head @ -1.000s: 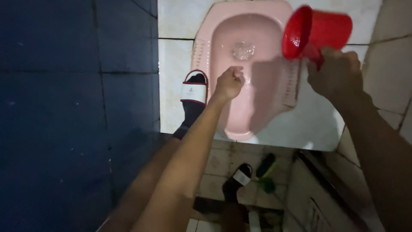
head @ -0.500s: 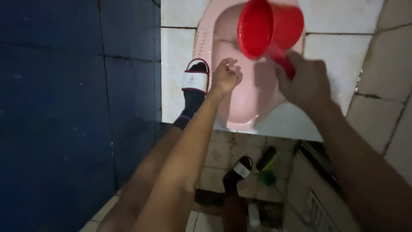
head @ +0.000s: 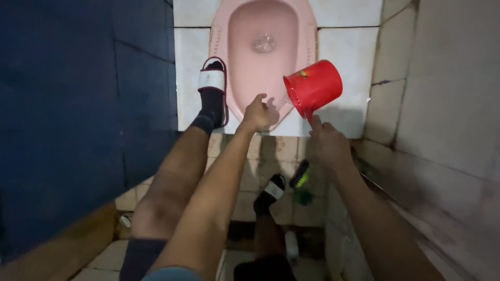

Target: Cleaning a squat toilet and associated water reservoir in a bathroom.

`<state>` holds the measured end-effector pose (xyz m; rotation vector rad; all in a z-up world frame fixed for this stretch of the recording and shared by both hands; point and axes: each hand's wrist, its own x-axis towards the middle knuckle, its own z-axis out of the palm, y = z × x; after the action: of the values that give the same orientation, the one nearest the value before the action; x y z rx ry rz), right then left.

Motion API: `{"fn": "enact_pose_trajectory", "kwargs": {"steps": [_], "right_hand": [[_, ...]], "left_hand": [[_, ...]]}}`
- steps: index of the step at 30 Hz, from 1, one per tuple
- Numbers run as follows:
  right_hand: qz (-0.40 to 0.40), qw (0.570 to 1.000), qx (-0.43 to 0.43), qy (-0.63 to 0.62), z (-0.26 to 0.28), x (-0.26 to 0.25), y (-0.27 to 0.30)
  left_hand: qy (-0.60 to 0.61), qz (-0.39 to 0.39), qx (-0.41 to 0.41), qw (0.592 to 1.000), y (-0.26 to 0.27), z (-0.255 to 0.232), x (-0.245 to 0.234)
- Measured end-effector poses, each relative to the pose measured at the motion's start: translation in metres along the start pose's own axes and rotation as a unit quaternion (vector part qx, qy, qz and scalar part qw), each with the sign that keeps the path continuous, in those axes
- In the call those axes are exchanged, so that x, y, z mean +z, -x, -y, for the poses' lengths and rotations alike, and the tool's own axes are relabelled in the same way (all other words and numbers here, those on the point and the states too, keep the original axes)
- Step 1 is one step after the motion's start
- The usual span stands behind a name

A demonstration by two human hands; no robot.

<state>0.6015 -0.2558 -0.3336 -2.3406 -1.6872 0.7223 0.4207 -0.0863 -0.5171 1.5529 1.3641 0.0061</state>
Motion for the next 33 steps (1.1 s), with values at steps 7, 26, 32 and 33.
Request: {"fn": "enact_pose_trajectory", "kwargs": {"steps": [7,26,32,33], "right_hand": [[-0.065,0.996,-0.035,0.057,0.025,-0.054,0.063],[-0.166,0.957,-0.225,-0.075,0.292,-0.209,0.114],[-0.163,0.918,-0.309,-0.186,0.445,-0.193,0.112],[-0.167,0.901,-0.339,-0.212,0.468,-0.184,0.111]], "left_hand": [[0.01,-0.031,0.043,0.999,0.089,-0.086,-0.046],[0.029,-0.298,0.237,0.924,0.34,-0.125,-0.367],[0.041,-0.422,0.255,0.869,0.413,-0.05,-0.479],[0.038,-0.439,0.253,0.861,0.428,-0.035,-0.496]]}}
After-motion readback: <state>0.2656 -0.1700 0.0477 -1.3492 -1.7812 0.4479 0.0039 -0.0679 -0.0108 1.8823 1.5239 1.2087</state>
